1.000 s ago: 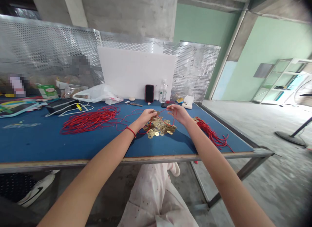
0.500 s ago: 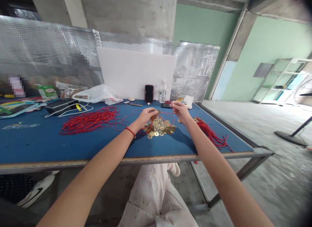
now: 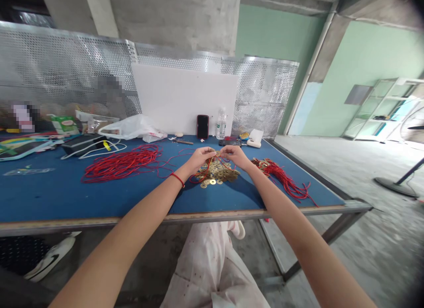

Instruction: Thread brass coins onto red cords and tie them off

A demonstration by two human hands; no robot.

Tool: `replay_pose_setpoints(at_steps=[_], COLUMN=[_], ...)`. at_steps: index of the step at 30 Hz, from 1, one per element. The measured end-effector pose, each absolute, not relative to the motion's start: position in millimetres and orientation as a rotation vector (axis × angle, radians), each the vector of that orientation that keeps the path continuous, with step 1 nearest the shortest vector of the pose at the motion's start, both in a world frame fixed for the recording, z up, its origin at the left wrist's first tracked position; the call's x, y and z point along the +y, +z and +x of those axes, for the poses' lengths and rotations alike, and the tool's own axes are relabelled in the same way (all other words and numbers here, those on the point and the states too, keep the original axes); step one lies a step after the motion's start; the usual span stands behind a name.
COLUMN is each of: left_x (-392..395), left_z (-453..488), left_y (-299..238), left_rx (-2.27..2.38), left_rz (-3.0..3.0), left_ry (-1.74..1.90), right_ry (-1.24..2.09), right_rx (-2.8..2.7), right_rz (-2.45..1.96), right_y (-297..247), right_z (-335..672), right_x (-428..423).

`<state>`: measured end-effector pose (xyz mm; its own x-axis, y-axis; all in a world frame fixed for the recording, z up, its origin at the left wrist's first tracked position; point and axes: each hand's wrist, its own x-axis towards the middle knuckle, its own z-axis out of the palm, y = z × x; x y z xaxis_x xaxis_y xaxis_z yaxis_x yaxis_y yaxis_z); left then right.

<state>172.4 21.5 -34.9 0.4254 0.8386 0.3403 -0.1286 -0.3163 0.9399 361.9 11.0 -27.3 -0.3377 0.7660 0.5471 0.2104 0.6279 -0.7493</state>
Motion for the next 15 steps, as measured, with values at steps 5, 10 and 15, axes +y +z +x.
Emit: replay_pose_setpoints(at_steps=[5, 10, 15], left_x=[22.3, 19.9, 17.8], left_z=[172.1, 172.1, 173.6], left_y=[-35.7, -34.0, -33.9], left_rx=[0.639, 0.633, 0.658], left_rz=[1.577, 1.595, 1.581], left_ry=[1.098, 1.077, 1.096], right_ry=[0.655, 0.648, 0.717], right_rx=[-1.861, -1.839, -1.809], right_rz=[-0.771, -0.796, -0.802], right_y=[-24.9, -23.0, -25.5], right_z=[363.1, 362.0, 358.5], right_x=[9.2, 6.1, 7.1])
